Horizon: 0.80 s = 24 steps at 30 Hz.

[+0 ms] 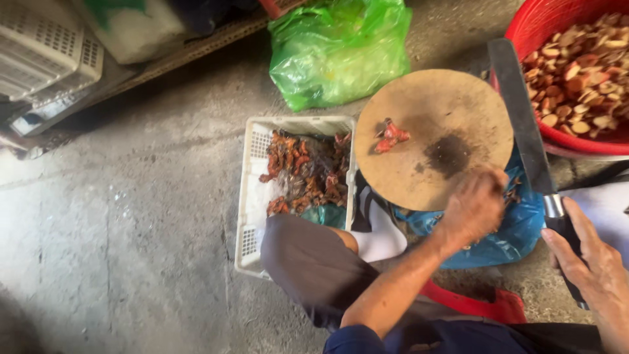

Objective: The person sits on a low stool and uses a large knife to chop dried roots on a round wooden cutting board. They pick up roots from a white crate, slice them into smaller pieces, and place the cut pieces into a red basket.

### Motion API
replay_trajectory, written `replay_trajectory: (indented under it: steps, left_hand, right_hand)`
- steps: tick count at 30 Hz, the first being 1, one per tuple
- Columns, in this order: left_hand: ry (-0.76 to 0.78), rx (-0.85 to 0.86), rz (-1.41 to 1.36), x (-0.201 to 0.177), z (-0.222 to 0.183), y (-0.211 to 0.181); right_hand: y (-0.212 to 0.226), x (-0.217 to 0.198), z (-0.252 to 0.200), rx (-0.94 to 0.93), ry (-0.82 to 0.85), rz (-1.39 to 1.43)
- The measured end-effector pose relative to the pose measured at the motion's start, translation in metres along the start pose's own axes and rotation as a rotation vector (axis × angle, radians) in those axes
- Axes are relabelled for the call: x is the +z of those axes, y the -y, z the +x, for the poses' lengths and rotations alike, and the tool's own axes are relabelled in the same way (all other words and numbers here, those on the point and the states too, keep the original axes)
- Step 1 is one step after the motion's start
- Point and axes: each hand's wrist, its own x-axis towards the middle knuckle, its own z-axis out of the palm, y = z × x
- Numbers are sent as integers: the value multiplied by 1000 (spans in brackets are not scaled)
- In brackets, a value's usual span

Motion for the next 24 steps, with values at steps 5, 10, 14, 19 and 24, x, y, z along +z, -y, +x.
replay_trajectory:
  steps: [5,10,14,19,24]
  left_hand:
    - [-48,75,-26,-13,-30,-10]
    - [-85,-291,411,-81,-8,84]
    - [-219,-506,378,-107,10,124]
    - [-101,-495,292,-97,12,116]
    - [-17,-293,280,-99,4,97]
  right_hand:
    - [-20,13,9,82,105,-186]
    - [-19,43,11,22,194,-251]
    - [-13,57,15,-53,178,-102]
    - [-12,49,9,9,172,-222]
    - [-2,44,7,89,163,-248]
